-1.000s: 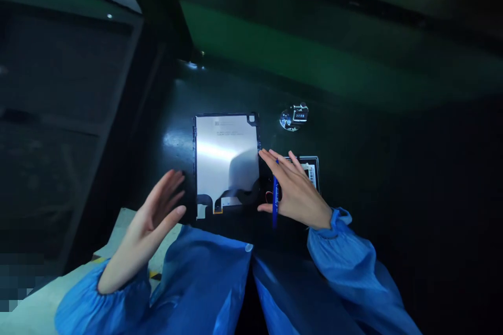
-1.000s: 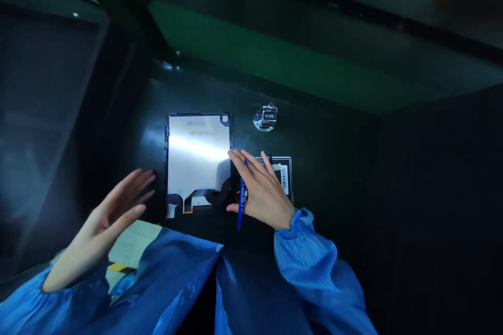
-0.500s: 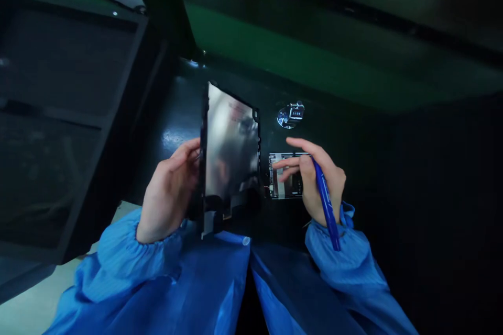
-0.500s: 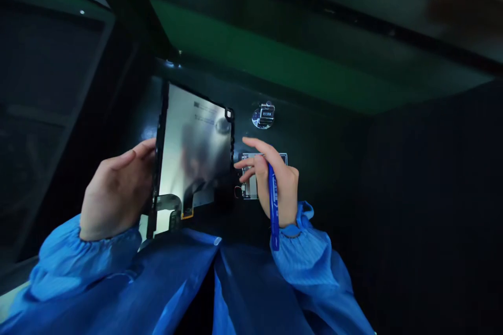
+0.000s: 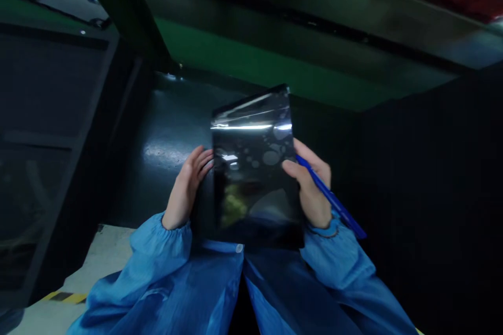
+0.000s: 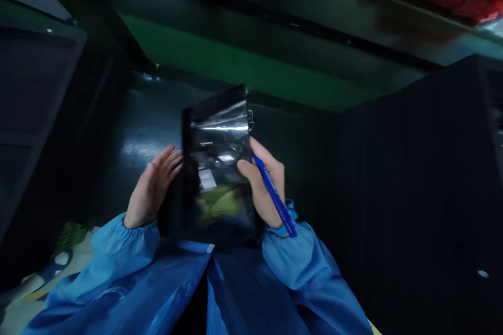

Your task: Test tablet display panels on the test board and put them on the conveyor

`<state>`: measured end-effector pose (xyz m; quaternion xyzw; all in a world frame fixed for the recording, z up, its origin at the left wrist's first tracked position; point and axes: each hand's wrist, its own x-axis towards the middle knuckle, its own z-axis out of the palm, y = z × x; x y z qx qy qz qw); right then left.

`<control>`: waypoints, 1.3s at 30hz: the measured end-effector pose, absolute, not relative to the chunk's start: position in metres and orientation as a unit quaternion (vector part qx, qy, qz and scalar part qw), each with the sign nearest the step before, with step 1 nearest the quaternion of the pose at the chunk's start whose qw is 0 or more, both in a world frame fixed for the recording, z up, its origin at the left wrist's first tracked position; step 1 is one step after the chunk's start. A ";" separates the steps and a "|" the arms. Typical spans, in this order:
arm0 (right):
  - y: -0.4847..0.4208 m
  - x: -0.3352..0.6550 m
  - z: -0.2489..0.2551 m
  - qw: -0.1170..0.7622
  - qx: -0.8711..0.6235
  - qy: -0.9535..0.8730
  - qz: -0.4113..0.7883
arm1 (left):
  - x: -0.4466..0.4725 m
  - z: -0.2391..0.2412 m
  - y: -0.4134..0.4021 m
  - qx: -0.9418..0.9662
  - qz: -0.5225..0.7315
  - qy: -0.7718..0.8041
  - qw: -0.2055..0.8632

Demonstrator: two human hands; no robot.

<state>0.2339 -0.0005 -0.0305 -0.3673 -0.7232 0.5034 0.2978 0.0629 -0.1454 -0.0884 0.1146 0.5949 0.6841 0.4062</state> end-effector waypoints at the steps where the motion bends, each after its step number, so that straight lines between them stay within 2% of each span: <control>1: -0.006 0.228 -0.036 0.291 -0.365 -0.721 0.511 | 0.062 -0.090 -0.147 0.069 0.683 0.597 0.415; 6: -0.018 0.218 -0.057 0.234 -0.326 -0.745 0.533 | 0.053 -0.093 -0.159 -0.078 0.666 0.647 0.364; 8: -0.010 0.230 -0.066 0.258 -0.327 -0.737 0.532 | 0.048 -0.100 -0.164 -0.100 0.670 0.643 0.358; 10: 0.003 0.248 -0.076 0.324 -0.356 -0.742 0.467 | 0.042 -0.108 -0.169 -0.115 0.674 0.645 0.341; 12: 0.014 0.265 -0.087 0.371 -0.383 -0.770 0.351 | 0.039 -0.112 -0.172 -0.130 0.687 0.653 0.290; 14: 0.022 0.277 -0.096 0.366 -0.374 -0.814 0.251 | 0.039 -0.110 -0.171 -0.133 0.697 0.653 0.264; 17: 0.027 0.282 -0.105 0.318 -0.329 -0.869 0.190 | 0.046 -0.095 -0.164 -0.108 0.705 0.626 0.316; 21: 0.028 0.280 -0.108 0.289 -0.294 -0.892 0.185 | 0.055 -0.077 -0.155 -0.145 0.731 0.583 0.324; 27: 0.030 0.282 -0.115 0.269 -0.286 -0.905 0.166 | 0.054 -0.081 -0.158 -0.133 0.716 0.589 0.351; 32: 0.028 0.282 -0.119 0.278 -0.282 -0.906 0.148 | 0.054 -0.084 -0.156 -0.154 0.748 0.569 0.304; 39: 0.029 0.280 -0.119 0.271 -0.295 -0.901 0.169 | 0.052 -0.088 -0.154 -0.143 0.757 0.568 0.290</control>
